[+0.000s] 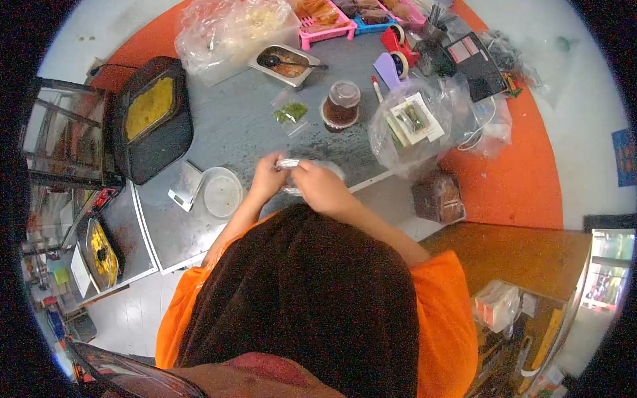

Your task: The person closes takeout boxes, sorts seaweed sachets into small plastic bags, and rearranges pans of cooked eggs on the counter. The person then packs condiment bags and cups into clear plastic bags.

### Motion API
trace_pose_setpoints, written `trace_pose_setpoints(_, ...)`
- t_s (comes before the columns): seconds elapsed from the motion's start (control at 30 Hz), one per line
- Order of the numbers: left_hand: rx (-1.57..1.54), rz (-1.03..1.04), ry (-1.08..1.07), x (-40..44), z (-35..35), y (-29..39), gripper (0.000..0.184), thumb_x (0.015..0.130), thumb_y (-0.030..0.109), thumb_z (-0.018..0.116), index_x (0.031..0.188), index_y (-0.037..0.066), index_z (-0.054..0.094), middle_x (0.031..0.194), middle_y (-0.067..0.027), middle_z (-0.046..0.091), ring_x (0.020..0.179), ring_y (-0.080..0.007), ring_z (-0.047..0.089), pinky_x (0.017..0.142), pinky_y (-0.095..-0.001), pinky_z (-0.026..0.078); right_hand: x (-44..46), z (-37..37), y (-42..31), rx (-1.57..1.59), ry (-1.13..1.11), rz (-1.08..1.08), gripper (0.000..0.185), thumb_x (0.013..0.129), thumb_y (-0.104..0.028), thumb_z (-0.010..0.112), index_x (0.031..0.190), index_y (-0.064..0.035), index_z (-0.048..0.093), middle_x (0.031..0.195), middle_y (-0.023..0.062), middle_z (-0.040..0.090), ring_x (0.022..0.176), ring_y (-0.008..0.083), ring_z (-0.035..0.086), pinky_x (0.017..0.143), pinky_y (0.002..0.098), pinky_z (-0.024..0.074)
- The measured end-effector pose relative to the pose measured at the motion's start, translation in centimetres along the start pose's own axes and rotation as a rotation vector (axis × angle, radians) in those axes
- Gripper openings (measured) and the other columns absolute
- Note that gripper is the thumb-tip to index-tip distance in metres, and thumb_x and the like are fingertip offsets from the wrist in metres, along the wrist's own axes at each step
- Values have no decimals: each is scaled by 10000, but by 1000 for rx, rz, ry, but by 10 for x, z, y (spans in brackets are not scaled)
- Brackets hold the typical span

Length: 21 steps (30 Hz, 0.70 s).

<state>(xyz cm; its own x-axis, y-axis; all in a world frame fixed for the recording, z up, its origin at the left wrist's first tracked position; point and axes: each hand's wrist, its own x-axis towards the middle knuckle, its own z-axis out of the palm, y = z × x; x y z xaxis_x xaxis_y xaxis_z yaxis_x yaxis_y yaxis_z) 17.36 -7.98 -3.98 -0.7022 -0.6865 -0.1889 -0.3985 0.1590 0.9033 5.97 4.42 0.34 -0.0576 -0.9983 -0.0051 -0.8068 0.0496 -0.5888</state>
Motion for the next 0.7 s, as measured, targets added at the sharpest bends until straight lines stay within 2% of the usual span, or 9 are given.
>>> trace_pose_setpoints(0.1, -33, 28, -46, 12, 21, -26, 275, 682, 33, 553, 951, -20, 572, 707, -95, 595, 649, -188, 561, 594, -317, 448, 13, 28, 41, -181, 306, -3, 182, 763, -32, 508, 944, -22, 518, 904, 194, 511, 692, 367, 567, 607, 453, 457)
trace_pose_setpoints(0.13, 16, 14, -47, 15, 23, -31, 285, 690, 41, 557, 967, -23, 563, 717, -86, 596, 654, -177, 560, 592, -313, 450, 12, 21, 41, -183, 220, 4, 171, 745, -35, 557, 909, -11, 513, 855, 163, 533, 711, 339, 575, 604, 420, 470)
trace_pose_setpoints(0.2, 98, -113, -36, 27, 25, -62, 324, 704, 65, 563, 1010, -39, 540, 777, -89, 603, 659, -164, 562, 568, -295, 455, 7, -8, 39, 10, 372, 24, 248, 721, -41, 608, 933, 10, 490, 907, 165, 528, 742, 331, 574, 635, 392, 475)
trace_pose_setpoints(0.23, 81, -57, 78, 24, 20, -57, 308, 696, 73, 565, 982, -38, 549, 784, -131, 605, 672, -222, 573, 600, -326, 456, 3, -19, 43, 112, 446, 35, 289, 710, -43, 633, 946, 21, 478, 933, 165, 526, 757, 326, 574, 651, 378, 478)
trace_pose_setpoints(0.3, 43, 42, 305, 10, 11, -40, 278, 678, 89, 568, 925, -37, 566, 800, -215, 610, 697, -339, 594, 664, -388, 459, 5, -18, 74, -12, 754, 95, 704, 615, -160, 772, 1161, 39, 373, 1087, 191, 468, 948, 332, 513, 845, 373, 416)
trace_pose_setpoints(0.37, -72, -154, 191, 17, 7, -61, 287, 691, 102, 583, 954, -9, 558, 780, -146, 599, 660, -235, 577, 586, -336, 459, 22, -24, 82, 32, 967, 192, 862, 571, -219, 814, 1230, 37, 321, 1155, 207, 435, 1049, 346, 465, 931, 388, 361)
trace_pose_setpoints(0.47, -179, -202, 190, 12, 8, -42, 254, 716, 101, 588, 949, 15, 530, 766, -76, 562, 618, -155, 534, 523, -284, 446, 50, -14, 114, 32, 930, 205, 1053, 498, -289, 853, 1292, 35, 240, 1225, 221, 397, 1156, 356, 391, 987, 396, 304)
trace_pose_setpoints(0.6, -255, -201, 233, 14, 15, -42, 186, 765, 89, 580, 922, 37, 495, 798, -32, 519, 582, -111, 495, 481, -243, 436, 64, -9, 143, 385, 761, 255, 1029, 509, -286, 848, 1276, 41, 245, 1234, 240, 416, 1137, 364, 438, 943, 397, 364)
trace_pose_setpoints(0.7, -361, -229, 253, 10, 24, -38, 184, 814, 151, 574, 939, 40, 495, 810, -29, 515, 574, -111, 486, 473, -247, 433, 69, -20, 141, 279, 724, 301, 944, 507, -300, 853, 1184, 60, 302, 1140, 247, 494, 1039, 374, 521, 871, 421, 418)
